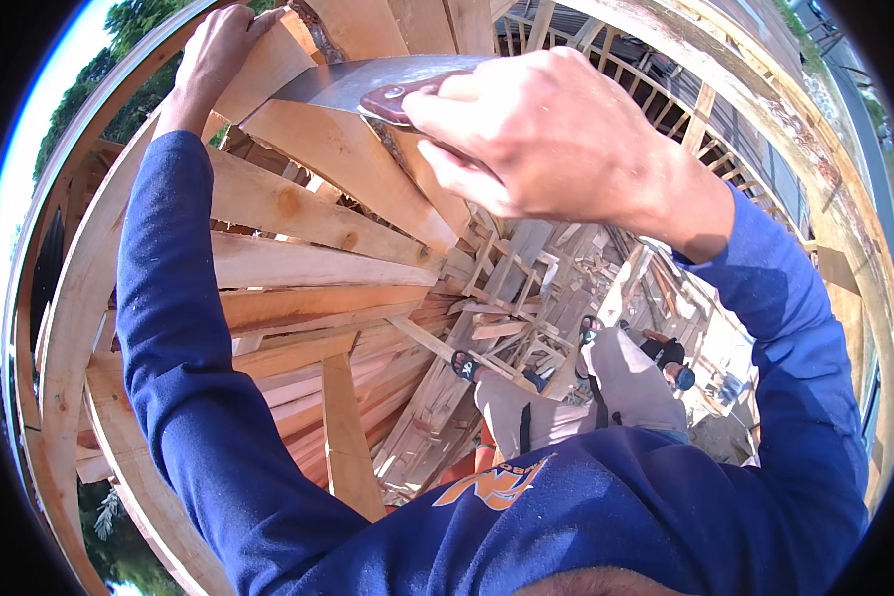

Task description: The person saws through wooden planks using a handsaw while standing on a circular wooden frame.

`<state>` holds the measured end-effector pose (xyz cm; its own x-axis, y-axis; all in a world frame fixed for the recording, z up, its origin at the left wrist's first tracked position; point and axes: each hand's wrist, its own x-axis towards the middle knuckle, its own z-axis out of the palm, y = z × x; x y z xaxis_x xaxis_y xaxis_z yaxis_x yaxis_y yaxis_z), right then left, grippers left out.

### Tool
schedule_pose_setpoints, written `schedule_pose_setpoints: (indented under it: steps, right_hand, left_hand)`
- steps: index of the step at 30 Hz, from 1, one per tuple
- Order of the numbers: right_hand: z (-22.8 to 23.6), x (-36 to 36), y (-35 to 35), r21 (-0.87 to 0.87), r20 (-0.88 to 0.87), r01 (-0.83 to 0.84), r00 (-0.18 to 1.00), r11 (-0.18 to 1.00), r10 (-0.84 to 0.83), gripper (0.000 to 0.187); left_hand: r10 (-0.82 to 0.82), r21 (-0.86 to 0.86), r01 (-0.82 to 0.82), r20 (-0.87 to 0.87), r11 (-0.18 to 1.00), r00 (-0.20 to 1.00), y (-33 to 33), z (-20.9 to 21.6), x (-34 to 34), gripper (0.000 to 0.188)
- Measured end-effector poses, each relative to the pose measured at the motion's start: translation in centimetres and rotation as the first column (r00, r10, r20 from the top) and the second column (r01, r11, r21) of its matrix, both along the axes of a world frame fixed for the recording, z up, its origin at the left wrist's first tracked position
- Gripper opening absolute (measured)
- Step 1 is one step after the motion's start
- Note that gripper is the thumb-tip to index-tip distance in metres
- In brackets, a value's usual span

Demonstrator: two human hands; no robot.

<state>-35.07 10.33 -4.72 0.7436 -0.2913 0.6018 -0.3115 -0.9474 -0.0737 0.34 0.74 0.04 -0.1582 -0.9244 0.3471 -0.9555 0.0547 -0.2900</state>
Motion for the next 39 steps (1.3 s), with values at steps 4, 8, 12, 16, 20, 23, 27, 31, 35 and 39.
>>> schedule_pose_setpoints:
  steps: [4,8,12,16,20,23,27,31,35,39]
  right_hand:
    - [-0.8,6.6,-6.8,-0.01,-0.128,0.039,0.991,0.999,-0.039,0.02]
    - [-0.3,0.6,-0.5,0.001,-0.057,-0.015,0.998,1.0,0.015,0.018]
    - [0.6,2.9,-2.1,0.038,-0.172,0.051,0.984,0.998,-0.043,0.017]
    - [0.0,7.2,-6.6,-0.037,-0.098,0.044,0.994,0.998,-0.048,0.018]
    - [2.7,0.2,0.6,-0.08,-0.048,0.009,0.999,0.997,-0.013,0.013]
    - [2.7,2.6,-0.7,-0.013,-0.066,-0.003,0.998,1.0,0.002,0.015]
    - [0.3,7.6,-7.2,-0.019,-0.107,0.068,0.992,0.997,-0.07,0.021]
    - [3.6,1.9,1.3,-0.028,-0.062,0.015,0.998,0.999,-0.017,0.015]
    - [5.7,0.8,2.7,-0.032,0.018,-0.052,0.998,0.998,0.052,0.013]
    - [6.9,1.3,0.7,-0.272,0.121,-0.034,0.99,0.962,0.069,0.013]
  left_hand:
    - [-0.112,-0.081,0.111,-0.009,0.99,0.994,-3.0,1.4,-3.4,0.06]
    - [-0.01,-0.003,0.01,-0.024,1.0,1.0,-0.2,-0.2,1.7,0.058]
    - [-0.05,-0.004,0.05,-0.032,0.999,0.998,-0.5,0.0,-1.0,0.057]
    - [-0.093,-0.058,0.093,0.003,0.994,0.996,-3.8,1.6,-2.9,0.058]
    - [0.032,0.005,-0.032,0.002,0.999,0.999,-0.3,0.8,2.9,0.057]
    - [-0.036,0.034,0.038,-0.051,0.999,0.998,-0.7,0.9,1.7,0.057]
    - [-0.067,-0.032,0.066,-0.019,0.997,0.998,-4.5,2.1,-2.5,0.053]
    - [-0.016,-0.002,0.016,0.002,1.0,1.0,-2.0,1.4,2.2,0.056]
    - [-0.003,0.024,0.005,-0.091,1.0,0.996,-3.0,1.8,1.7,0.054]
    - [-0.114,-0.039,0.113,-0.041,0.993,0.993,-4.8,1.6,2.7,0.052]
